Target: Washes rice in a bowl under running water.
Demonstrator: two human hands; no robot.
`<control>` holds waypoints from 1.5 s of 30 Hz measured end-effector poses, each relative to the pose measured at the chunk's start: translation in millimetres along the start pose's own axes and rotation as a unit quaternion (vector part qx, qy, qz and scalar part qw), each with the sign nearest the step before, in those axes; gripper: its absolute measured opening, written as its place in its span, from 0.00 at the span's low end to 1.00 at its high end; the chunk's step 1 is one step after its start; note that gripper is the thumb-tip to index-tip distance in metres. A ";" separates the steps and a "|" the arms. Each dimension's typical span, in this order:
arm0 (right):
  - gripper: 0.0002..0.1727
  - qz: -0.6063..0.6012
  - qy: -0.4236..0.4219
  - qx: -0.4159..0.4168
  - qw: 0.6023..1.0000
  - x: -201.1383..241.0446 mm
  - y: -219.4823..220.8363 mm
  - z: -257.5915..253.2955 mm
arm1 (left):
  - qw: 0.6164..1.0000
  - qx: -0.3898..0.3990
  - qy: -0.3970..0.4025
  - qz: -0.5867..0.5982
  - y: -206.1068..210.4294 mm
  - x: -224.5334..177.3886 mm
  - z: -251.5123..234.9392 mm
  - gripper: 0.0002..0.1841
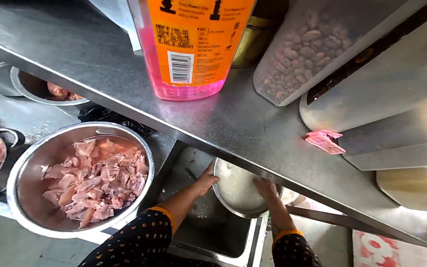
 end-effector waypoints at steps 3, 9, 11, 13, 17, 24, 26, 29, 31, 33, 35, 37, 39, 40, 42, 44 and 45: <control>0.27 0.052 -0.023 0.098 0.994 35.1 9.5 -10.3 | 1.000 -0.005 -0.012 0.010 0.5 0.4 0.8 0.44; 0.22 -0.030 0.130 0.085 0.987 87.1 -102.0 60.8 | 1.000 0.007 0.004 0.014 -2.1 8.6 -4.7 0.45; 0.20 -0.052 0.065 -0.118 0.990 23.7 -66.5 82.1 | 1.000 0.010 0.003 0.012 -3.1 10.2 -5.8 0.45; 0.21 -0.024 0.034 -0.128 0.991 -19.5 -47.0 69.5 | 1.000 0.018 0.015 -0.001 -4.6 12.7 -4.9 0.45; 0.22 -0.148 0.047 -0.103 0.983 -9.6 -57.9 42.8 | 0.999 0.025 0.028 -0.014 -5.9 11.1 14.1 0.44; 0.23 -0.010 0.078 -0.048 0.996 14.6 -51.6 0.9 | 0.998 0.010 0.054 -0.005 -39.9 30.0 31.5 0.50; 0.25 -0.025 0.047 -0.057 0.997 4.4 -38.0 -0.9 | 0.999 -0.012 0.045 -0.005 -49.4 35.8 49.9 0.50; 0.29 -0.031 0.024 -0.030 0.999 -2.7 -18.3 0.3 | 0.997 -0.059 0.038 -0.015 -64.6 52.9 75.7 0.50; 0.30 -0.034 0.018 -0.005 0.999 6.1 -7.6 5.6 | 0.996 -0.078 0.048 -0.013 -72.5 64.7 97.0 0.51; 0.30 -0.043 0.008 0.007 0.999 14.3 4.6 9.7 | 0.994 -0.091 0.061 0.006 -76.1 72.1 120.8 0.51; 0.30 -0.052 -0.004 0.022 0.998 23.7 12.0 16.3 | 0.991 -0.104 0.074 0.030 -80.3 82.3 140.9 0.53; 0.29 -0.059 -0.020 0.032 0.998 35.0 15.9 24.7 | 0.989 -0.113 0.081 0.051 -86.0 91.8 157.9 0.53; 0.28 -0.079 -0.035 0.039 0.996 44.0 20.2 32.7 | 0.986 -0.125 0.085 0.067 -91.6 100.8 172.4 0.53; 0.28 -0.089 -0.040 0.044 0.994 47.8 22.1 36.7 | 0.985 -0.129 0.087 0.073 -93.9 105.1 178.6 0.53; 0.28 -0.099 -0.051 0.053 0.992 53.8 27.0 42.4 | 0.983 -0.135 0.100 0.079 -97.7 112.7 189.3 0.54; 0.28 -0.111 -0.060 0.060 0.990 59.4 30.0 46.4 | 0.980 -0.139 0.117 0.079 -100.0 117.3 197.8 0.55; 0.29 -0.117 -0.064 0.062 0.989 62.0 31.3 47.9 | 0.979 -0.143 0.122 0.080 -100.8 118.2 201.4 0.55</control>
Point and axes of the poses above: each hand's wrist, its own z-axis away from the middle knuckle, its own y-axis out of the palm, x = y × z, the point moved 1 cm from there along -z, towards the middle knuckle, and after that the axes turned 10 degrees about -y, right-handed, at the moved point
